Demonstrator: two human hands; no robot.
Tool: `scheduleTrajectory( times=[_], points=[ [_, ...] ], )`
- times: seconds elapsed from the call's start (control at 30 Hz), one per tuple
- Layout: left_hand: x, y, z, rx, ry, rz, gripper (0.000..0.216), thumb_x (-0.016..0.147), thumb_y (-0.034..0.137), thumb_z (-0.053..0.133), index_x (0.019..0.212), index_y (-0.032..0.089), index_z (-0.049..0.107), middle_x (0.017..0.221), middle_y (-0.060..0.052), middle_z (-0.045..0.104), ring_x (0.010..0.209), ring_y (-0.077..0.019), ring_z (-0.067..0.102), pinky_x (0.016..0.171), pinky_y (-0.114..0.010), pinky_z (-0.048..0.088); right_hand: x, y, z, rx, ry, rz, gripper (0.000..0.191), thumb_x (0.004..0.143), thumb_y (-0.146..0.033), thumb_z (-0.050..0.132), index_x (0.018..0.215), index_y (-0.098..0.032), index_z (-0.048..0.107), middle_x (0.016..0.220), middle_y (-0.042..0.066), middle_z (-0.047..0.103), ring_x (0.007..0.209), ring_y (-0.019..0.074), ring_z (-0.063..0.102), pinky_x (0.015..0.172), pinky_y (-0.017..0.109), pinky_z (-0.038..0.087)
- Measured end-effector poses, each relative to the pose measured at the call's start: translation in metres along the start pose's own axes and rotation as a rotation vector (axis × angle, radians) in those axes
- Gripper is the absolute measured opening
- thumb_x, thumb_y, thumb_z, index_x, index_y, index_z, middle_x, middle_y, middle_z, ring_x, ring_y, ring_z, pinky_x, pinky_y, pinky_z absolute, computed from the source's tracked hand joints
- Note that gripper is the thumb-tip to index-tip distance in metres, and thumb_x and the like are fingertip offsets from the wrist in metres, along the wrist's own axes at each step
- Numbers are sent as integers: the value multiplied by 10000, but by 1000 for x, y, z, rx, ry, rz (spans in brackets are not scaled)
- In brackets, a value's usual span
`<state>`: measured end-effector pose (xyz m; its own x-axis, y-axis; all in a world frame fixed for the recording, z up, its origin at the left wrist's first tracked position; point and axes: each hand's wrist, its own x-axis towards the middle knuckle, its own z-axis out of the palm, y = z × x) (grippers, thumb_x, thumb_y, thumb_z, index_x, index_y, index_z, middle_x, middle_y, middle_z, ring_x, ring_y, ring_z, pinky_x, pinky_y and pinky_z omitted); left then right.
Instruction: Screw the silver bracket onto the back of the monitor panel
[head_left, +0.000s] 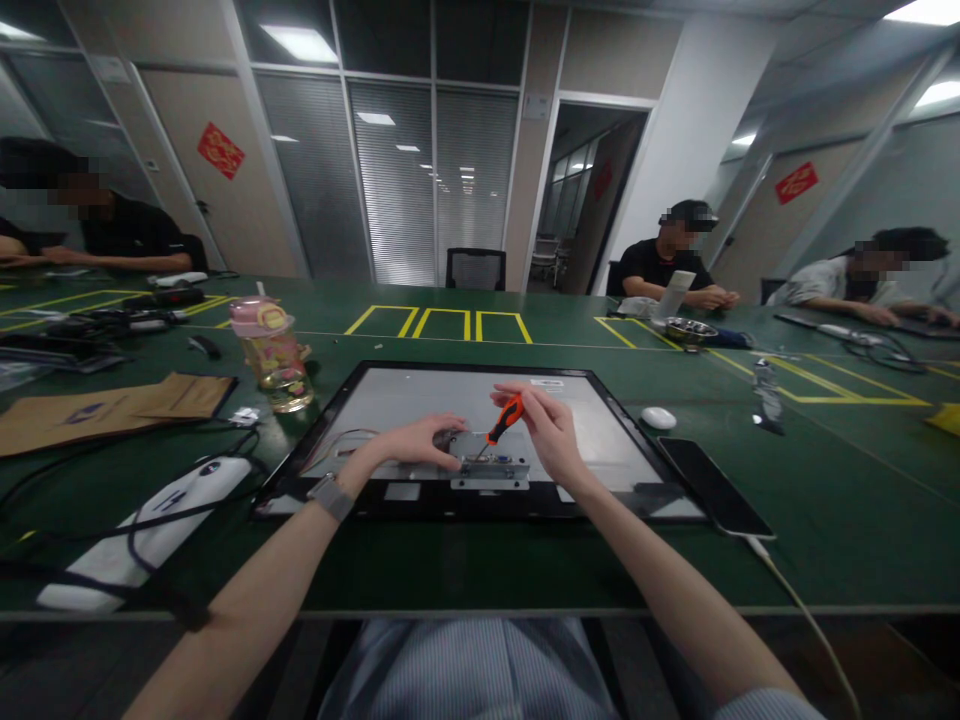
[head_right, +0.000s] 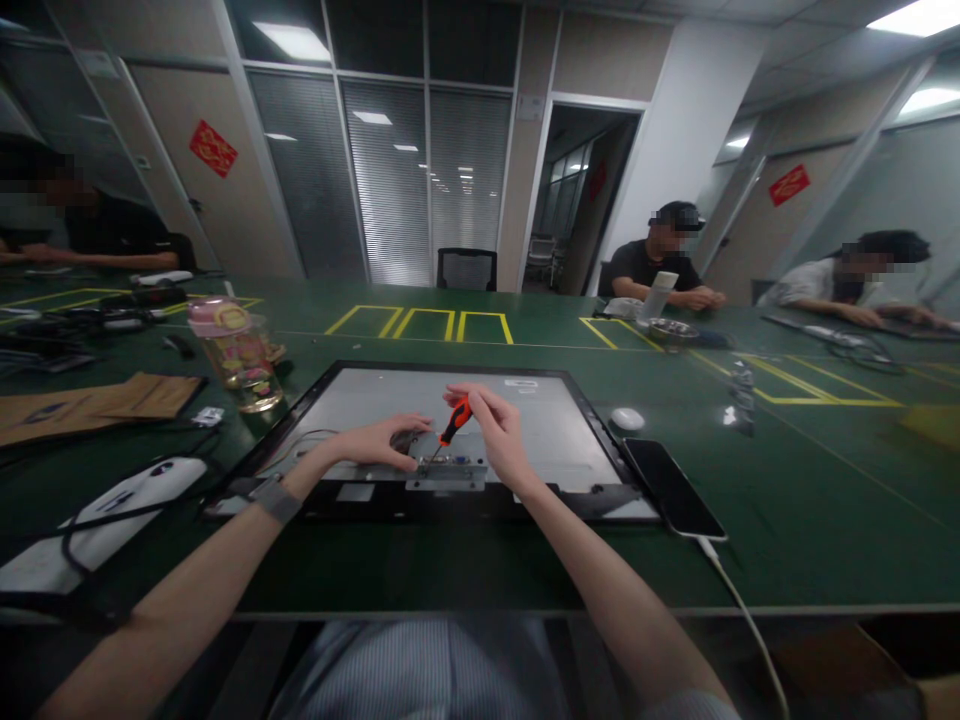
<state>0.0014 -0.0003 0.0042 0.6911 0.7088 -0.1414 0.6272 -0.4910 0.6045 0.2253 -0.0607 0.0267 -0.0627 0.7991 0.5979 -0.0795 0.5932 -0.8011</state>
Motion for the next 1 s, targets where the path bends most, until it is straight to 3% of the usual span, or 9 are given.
scheduleTrajectory(
  times=[0.17, 0.33, 0.53, 0.63, 0.77, 1.0],
  points=[
    [0, 1, 0, -12, 11, -13, 754, 634, 547, 700, 1288, 256, 466, 1470, -53, 323, 1389, -294, 188, 1134, -439, 157, -2, -2, 1, 21, -16, 10, 321, 900, -353, 473, 1184, -257, 589, 1113, 66, 666, 928, 203, 672, 884, 450, 523],
    [0, 1, 0, 13, 6, -1, 724, 653, 515, 694, 1284, 239, 470, 1469, -57, 320, 1368, -284, 242, 1131, -415, 179, -3, -3, 2, 81, -160, 13, 387, 913, -303, 449, 1299, -296, 481, 1251, 67, 581, 1067, 206, 613, 966, 458, 463],
    [-2, 3, 0, -2, 4, -25, 692, 662, 516, 686, 1273, 271, 474, 1478, -30, 305, 1386, -293, 188, 1135, -443, 150, -5, -2, 4, -152, -45, -70, 312, 841, -282, 582, 1152, -285, 614, 995, 48, 626, 910, 169, 613, 829, 339, 520],
    [-2, 3, 0, -5, 5, -15, 691, 663, 520, 685, 1273, 271, 476, 1475, -28, 313, 1389, -291, 181, 1136, -443, 141, -5, -7, 4, -230, -55, -110, 294, 872, -284, 531, 1154, -281, 615, 1017, 57, 621, 942, 180, 604, 853, 351, 500],
    [0, 1, 0, -8, 3, -13, 707, 652, 518, 693, 1276, 268, 474, 1480, -37, 300, 1381, -293, 202, 1132, -441, 161, -6, -10, 4, -154, -137, -96, 353, 922, -258, 423, 1256, -309, 525, 1171, 57, 601, 1029, 190, 610, 937, 403, 462],
    [-1, 3, 0, -24, -1, -7, 690, 651, 530, 691, 1262, 285, 483, 1468, -22, 324, 1387, -290, 184, 1133, -448, 152, -3, -5, 2, -242, -6, -124, 262, 847, -284, 561, 1093, -283, 651, 970, 48, 619, 907, 179, 610, 801, 339, 519]
  ],
)
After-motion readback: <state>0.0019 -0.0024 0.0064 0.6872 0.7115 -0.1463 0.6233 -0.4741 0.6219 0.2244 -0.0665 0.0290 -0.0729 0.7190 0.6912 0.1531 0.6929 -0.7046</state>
